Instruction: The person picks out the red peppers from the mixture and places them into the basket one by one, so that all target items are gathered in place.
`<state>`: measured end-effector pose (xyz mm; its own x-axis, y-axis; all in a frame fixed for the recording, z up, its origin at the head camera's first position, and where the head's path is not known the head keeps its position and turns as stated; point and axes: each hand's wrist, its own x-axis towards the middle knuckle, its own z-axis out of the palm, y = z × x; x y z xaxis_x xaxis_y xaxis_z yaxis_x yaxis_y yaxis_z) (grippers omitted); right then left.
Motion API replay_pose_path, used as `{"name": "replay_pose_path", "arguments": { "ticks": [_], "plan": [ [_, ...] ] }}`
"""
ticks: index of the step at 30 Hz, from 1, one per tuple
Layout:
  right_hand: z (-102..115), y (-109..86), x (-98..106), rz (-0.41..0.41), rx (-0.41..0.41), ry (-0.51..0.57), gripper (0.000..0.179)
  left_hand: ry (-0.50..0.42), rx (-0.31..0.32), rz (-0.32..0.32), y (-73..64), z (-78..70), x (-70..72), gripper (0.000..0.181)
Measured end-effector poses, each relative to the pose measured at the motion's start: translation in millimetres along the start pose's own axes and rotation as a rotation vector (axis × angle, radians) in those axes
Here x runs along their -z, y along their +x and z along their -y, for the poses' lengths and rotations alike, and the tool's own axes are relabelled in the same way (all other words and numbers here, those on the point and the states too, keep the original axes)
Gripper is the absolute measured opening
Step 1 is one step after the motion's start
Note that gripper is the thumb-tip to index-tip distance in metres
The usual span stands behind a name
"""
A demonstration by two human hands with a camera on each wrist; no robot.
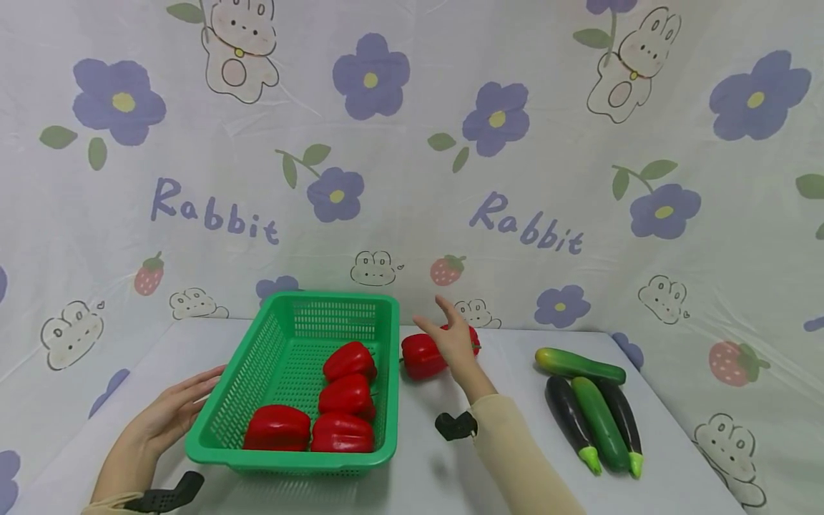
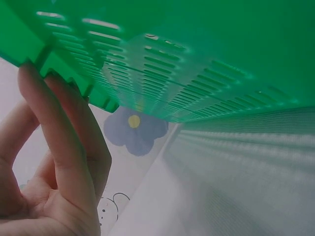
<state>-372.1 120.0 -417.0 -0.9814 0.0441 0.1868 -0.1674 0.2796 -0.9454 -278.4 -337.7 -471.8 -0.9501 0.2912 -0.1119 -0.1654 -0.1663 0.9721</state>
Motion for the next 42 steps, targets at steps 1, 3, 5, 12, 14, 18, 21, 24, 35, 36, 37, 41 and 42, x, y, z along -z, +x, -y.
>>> {"name": "replay_pose_path", "arguments": {
  "ticks": [1, 3, 5, 12, 14, 18, 21, 24, 35, 36, 37, 41, 42],
  "plan": [
    [-2, 0.1, 2, -0.012, -0.006, -0.008, 0.073, 0.002, 0.001, -0.003, 0.0, 0.0, -0.1, 0.033],
    [-7, 1.0, 7, -0.034, -0.013, -0.030, 0.073, 0.004, 0.002, -0.007, -0.1, 0.0, -0.2, 0.033],
    [-13, 1.9, 11, -0.057, -0.030, -0.039, 0.074, 0.005, 0.001, -0.010, -0.2, 0.1, -0.3, 0.033],
    [-29, 4.4, 22, -0.115, -0.106, -0.029, 0.073, -0.007, -0.007, 0.011, -0.3, 0.9, 0.4, 0.034],
    [-34, 4.6, 25, -0.127, -0.119, -0.025, 0.074, -0.008, -0.007, 0.017, 0.0, 1.0, 0.7, 0.035],
    [-47, 3.6, 29, -0.144, -0.125, -0.028, 0.077, -0.011, -0.003, 0.018, 0.8, 1.1, 0.9, 0.034],
    [-55, 3.2, 31, -0.159, -0.126, -0.039, 0.081, -0.010, 0.001, 0.007, 1.3, 0.9, 0.8, 0.033],
    [-60, 4.2, 33, -0.160, -0.153, -0.040, 0.082, -0.012, 0.004, -0.001, 1.6, 0.8, 0.7, 0.033],
    [-72, 3.9, 34, -0.115, -0.244, -0.004, 0.081, -0.034, -0.008, -0.009, 1.0, 1.0, 0.1, 0.034],
    [-74, 3.7, 34, -0.119, -0.242, 0.004, 0.081, -0.038, -0.005, -0.007, 1.0, 1.0, -0.1, 0.034],
    [-76, 3.7, 34, -0.122, -0.236, 0.013, 0.081, -0.039, -0.003, -0.007, 0.9, 0.8, -0.3, 0.034],
    [-83, 3.4, 34, -0.145, -0.222, 0.057, 0.081, -0.050, -0.001, 0.001, 0.5, 0.6, -0.9, 0.035],
    [-84, 3.1, 34, -0.152, -0.223, 0.070, 0.081, -0.054, -0.001, 0.005, 0.4, 0.7, -0.9, 0.035]
  ]
}}
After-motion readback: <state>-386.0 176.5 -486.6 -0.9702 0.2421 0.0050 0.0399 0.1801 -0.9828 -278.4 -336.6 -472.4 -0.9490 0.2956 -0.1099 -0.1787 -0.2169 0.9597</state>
